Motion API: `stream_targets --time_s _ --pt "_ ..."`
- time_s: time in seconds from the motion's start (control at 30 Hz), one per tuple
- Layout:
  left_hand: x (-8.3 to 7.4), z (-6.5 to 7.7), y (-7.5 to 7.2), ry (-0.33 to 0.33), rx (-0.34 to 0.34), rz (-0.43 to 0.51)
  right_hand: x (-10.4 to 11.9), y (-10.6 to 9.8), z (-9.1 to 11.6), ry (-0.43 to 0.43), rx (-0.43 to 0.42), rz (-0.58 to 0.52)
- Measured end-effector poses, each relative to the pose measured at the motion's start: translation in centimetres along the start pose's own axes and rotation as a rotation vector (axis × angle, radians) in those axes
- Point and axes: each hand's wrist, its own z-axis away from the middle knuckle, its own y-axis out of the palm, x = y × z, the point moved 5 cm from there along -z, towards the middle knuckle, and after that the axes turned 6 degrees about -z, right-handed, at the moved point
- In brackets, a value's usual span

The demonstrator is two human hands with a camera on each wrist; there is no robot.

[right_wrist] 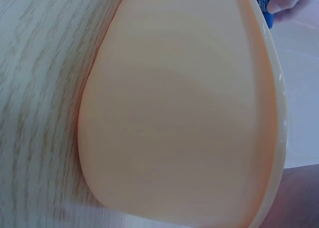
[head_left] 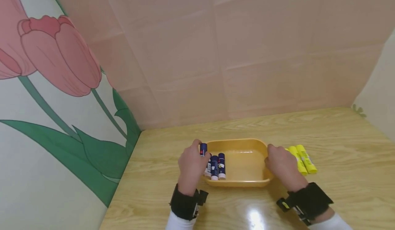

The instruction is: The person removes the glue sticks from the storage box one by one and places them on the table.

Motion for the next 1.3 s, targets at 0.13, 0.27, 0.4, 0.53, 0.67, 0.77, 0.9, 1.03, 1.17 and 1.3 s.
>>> stream_targets --time_s 0.13,0.27,0.4,0.53,0.67,0.77,0.9,1.03,1.17,1.3 --pt "0.6 -0.3 -0.2 -0.020 0.022 -0.001 0.0 0.1 -0.1 0.013 0.011 -0.001" --pt "1.2 -0.7 -0.3 -0.044 0.048 0.006 0.0 0.1 -0.1 0.036 0.040 -0.004" --pt "1.9 -1.2 0.0 -0.059 0.072 0.021 0.0 0.1 -0.2 0.044 0.049 -0.005" --pt "2.7 -1.7 0.5 -0.056 0.066 0.011 0.0 0.2 -0.2 0.050 0.055 -0.005" --pt "3.5 -2.3 1.2 -0.057 0.064 0.008 -0.1 0.3 -0.3 0.060 0.062 -0.006" --pt "4.0 -2.7 1.8 -0.066 0.072 0.016 -0.2 0.3 -0.3 0.054 0.054 -0.005" --pt "4.6 -3.1 2.5 -0.088 0.085 0.022 -0.2 0.3 -0.3 0.043 0.040 -0.006" --pt "5.4 -3.5 3.5 -0.114 0.100 0.021 -0.2 0.3 -0.3 0.037 0.030 -0.006" --pt "6.2 -4.0 4.6 -0.142 0.142 0.036 -0.1 0.3 -0.2 0.027 0.023 -0.006" --pt "6.9 -4.3 5.9 -0.166 0.182 0.040 -0.1 0.3 -0.1 0.020 0.020 -0.004"
